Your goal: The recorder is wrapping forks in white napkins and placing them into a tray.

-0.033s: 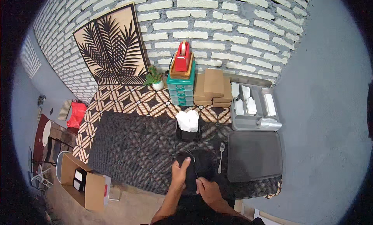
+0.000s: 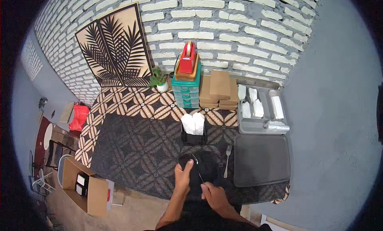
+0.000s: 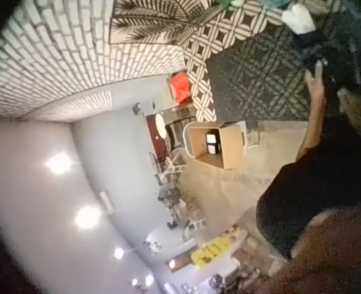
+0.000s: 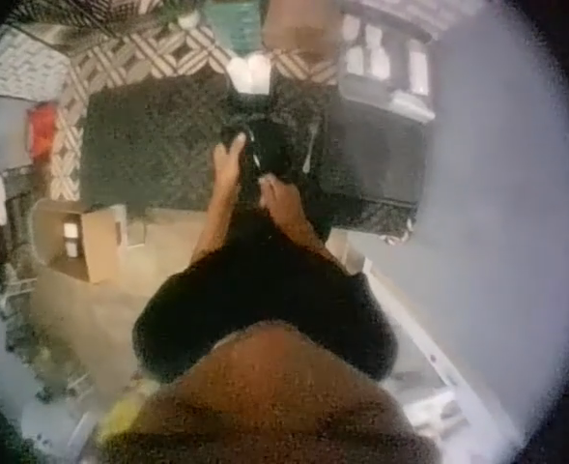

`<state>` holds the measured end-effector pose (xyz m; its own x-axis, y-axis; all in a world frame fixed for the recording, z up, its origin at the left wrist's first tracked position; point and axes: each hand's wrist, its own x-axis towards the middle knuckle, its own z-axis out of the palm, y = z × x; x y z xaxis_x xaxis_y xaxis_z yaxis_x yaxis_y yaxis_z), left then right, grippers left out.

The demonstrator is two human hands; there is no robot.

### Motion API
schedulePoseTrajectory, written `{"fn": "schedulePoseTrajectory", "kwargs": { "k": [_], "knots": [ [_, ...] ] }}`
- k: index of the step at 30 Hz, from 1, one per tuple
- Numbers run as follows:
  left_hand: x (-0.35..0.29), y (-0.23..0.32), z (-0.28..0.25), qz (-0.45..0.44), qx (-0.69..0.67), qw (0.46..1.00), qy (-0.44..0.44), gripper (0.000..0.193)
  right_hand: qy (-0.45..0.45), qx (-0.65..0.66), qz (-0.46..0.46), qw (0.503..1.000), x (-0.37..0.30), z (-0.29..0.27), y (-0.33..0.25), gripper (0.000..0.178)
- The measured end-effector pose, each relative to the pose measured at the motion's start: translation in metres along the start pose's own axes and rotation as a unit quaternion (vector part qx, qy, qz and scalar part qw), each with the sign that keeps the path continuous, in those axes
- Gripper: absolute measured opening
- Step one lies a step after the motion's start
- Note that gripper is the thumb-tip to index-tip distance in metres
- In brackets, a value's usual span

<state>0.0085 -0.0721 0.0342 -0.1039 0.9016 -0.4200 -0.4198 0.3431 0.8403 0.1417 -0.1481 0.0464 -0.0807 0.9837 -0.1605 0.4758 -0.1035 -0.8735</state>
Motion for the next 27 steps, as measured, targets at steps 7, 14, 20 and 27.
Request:
{"fn": "schedulePoseTrajectory", "kwargs": {
  "k": [7,14,20,27],
  "knots": [
    [-0.002,-0.006,-0.005,-0.085,-0.151,0.984,-0.029,0.033,0.04,0.108,0.022,0.993,-0.001,-0.01,-0.008,0.024],
    [-0.008,-0.004,0.008,-0.027,-0.083,0.996,-0.032,0.035,-0.013,-0.014,-0.031,0.999,0.004,-0.004,0.01,0.023],
    [-0.027,-0.003,0.03,-0.016,0.042,0.999,0.024,0.027,-0.03,0.006,0.031,0.999,0.016,0.001,0.024,0.021],
    [-0.009,-0.003,0.012,-0.052,-0.024,0.998,-0.006,0.024,-0.03,0.071,0.022,0.997,0.02,-0.004,0.004,0.025]
  ]
}}
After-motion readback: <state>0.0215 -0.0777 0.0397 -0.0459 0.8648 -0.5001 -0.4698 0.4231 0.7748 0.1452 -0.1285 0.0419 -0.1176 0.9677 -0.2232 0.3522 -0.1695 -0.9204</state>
